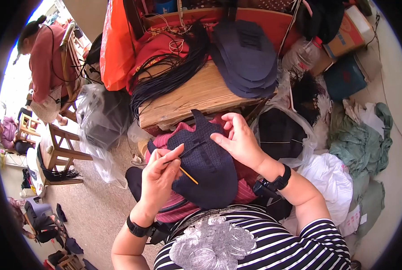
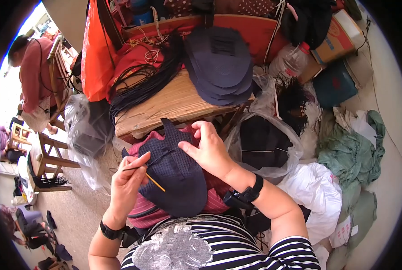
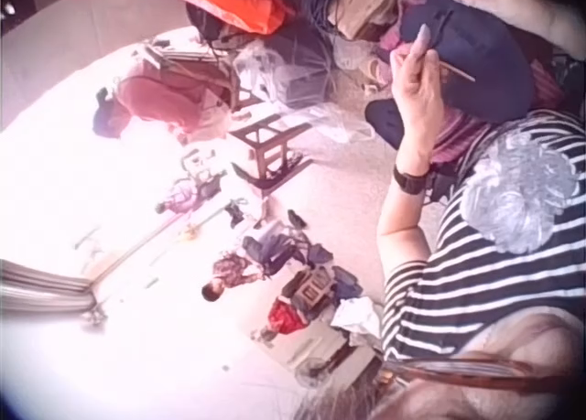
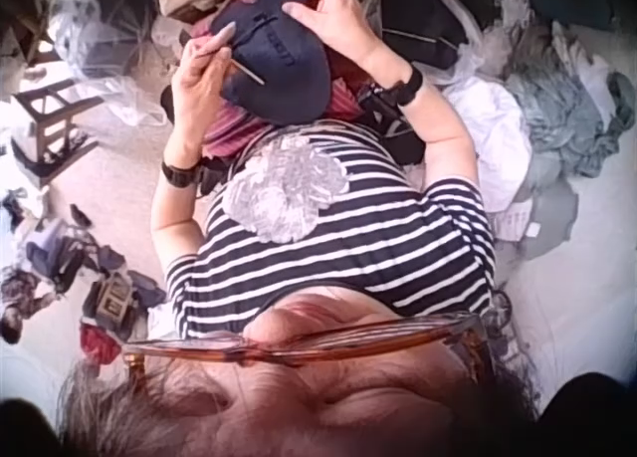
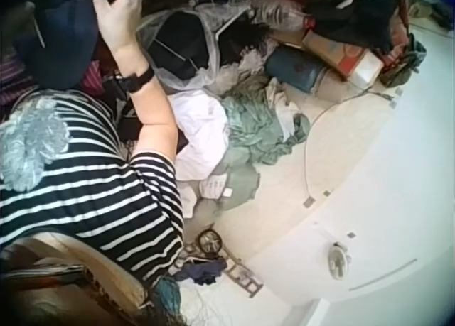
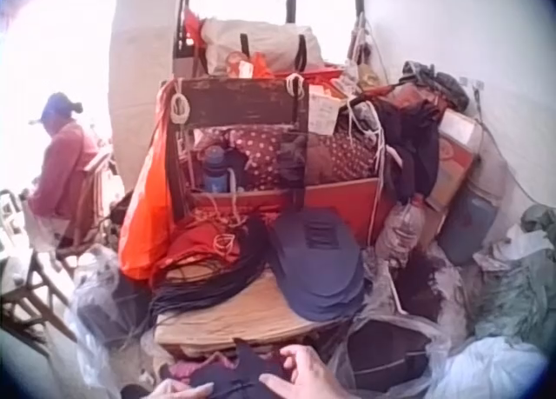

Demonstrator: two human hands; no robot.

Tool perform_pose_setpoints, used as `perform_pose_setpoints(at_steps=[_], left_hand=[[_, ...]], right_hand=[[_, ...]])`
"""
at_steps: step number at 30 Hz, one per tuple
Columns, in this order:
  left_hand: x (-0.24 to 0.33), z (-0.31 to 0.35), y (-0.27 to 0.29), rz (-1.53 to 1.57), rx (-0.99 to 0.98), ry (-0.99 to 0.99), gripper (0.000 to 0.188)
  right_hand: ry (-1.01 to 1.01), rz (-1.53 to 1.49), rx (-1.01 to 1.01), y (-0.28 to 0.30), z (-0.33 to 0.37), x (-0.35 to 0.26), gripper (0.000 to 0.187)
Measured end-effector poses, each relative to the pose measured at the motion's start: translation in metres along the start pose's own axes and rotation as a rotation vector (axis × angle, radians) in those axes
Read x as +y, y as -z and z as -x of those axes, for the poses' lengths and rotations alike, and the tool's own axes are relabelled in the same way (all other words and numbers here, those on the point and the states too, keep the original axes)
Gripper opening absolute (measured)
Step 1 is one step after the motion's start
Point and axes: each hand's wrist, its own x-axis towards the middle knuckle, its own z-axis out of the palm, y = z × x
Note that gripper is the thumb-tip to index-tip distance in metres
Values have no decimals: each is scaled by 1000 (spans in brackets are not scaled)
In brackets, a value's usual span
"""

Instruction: The recorder is manually lacing and stitching components for shoe uppers.

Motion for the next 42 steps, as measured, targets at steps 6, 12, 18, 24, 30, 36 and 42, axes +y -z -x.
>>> perform_pose_setpoints(at_steps=[6, 12, 18, 24, 30, 36, 42], left_hand=[[-26, -1, -4, 185, 207, 22, 13], [-24, -6, 2, -735, 234, -490, 16], [-21, -7, 1, -947, 185, -641, 20], [-25, -11, -5, -902, 159, -626, 19], [-25, -15, -1, -923, 94, -648, 19], [-20, -15, -8, -912, 87, -618, 18], [-30, -9, -15, -954, 45, -619, 19]], right_hand=[[-206, -172, -162, 2, 2, 11, 45], [-203, -335, -173, 4, 7, 20, 31], [-214, -399, -241, 10, 16, 28, 23], [-257, -451, -237, 12, 17, 23, 25], [-295, -431, -258, 15, 12, 22, 25], [-103, -198, -191, 9, 7, 20, 34], [146, 229, 46, 20, 20, -14, 42]])
